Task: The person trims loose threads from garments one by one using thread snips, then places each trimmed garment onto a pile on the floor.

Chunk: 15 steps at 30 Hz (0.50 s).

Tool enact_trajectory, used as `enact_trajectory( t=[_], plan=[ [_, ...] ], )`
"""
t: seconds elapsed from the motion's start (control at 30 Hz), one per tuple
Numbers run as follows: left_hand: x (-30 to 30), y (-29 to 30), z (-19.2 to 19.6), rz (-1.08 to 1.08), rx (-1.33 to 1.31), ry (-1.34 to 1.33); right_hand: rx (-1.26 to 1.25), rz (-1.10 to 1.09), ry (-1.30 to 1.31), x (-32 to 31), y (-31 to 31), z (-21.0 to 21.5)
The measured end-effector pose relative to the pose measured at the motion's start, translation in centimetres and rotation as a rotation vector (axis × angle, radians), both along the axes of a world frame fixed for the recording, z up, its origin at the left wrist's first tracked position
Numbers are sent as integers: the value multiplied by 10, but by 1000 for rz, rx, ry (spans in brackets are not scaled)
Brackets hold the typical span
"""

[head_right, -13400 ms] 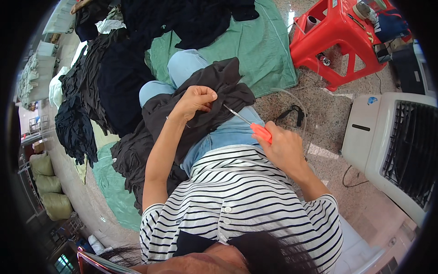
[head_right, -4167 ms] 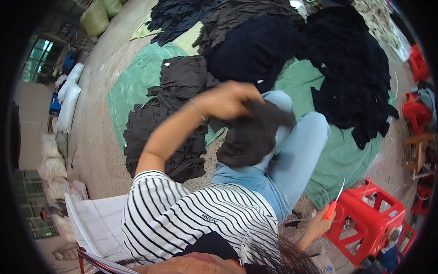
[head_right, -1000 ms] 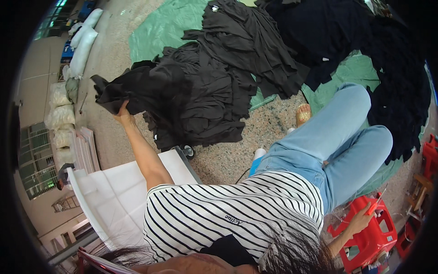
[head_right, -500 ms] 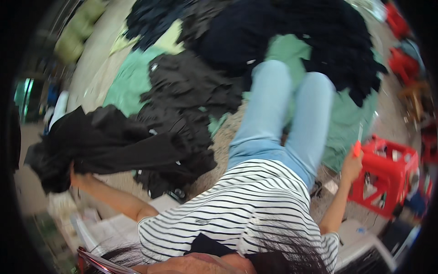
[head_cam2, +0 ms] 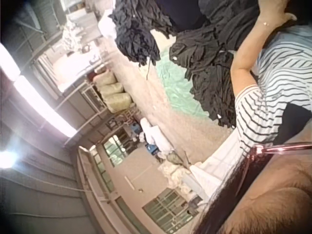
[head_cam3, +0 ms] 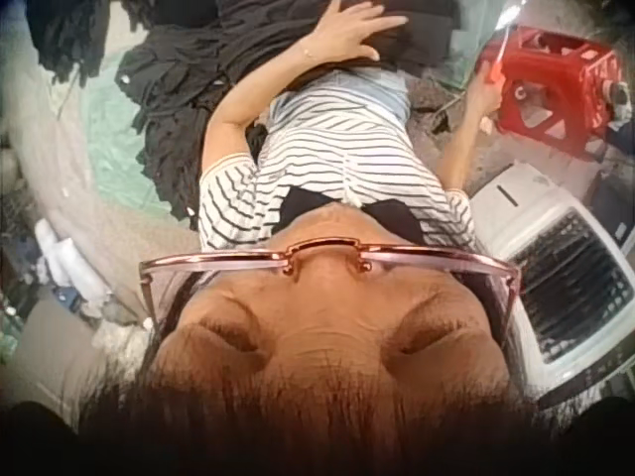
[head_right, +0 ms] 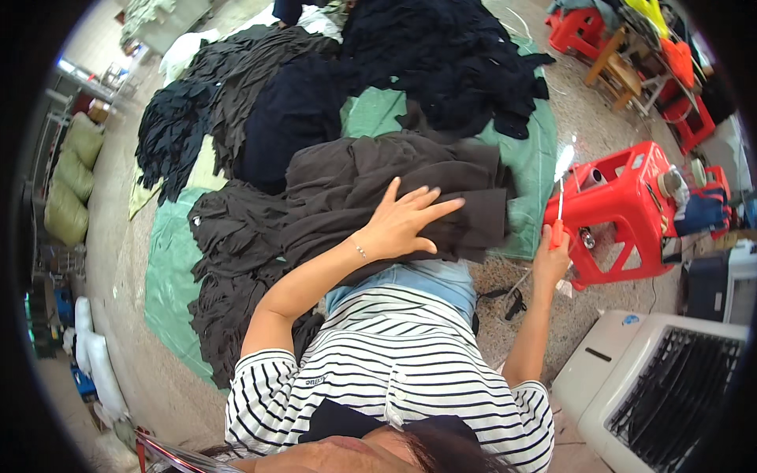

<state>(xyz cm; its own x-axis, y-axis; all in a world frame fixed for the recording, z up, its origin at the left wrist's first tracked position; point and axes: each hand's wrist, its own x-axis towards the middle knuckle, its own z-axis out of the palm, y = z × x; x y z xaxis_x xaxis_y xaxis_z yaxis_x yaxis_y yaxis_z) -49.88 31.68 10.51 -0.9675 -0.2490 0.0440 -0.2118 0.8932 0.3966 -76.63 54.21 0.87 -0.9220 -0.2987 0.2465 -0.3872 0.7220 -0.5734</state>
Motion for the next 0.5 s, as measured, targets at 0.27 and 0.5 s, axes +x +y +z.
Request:
enact_trajectory(
  t=[0.27, 0.5],
  plan=[
    [66, -31, -40, 404, -166, 321, 89, 148, -91, 20, 3, 4],
    [109, -7, -28, 475, -171, 296, -29, 137, -589, 32, -67, 20]
  ],
)
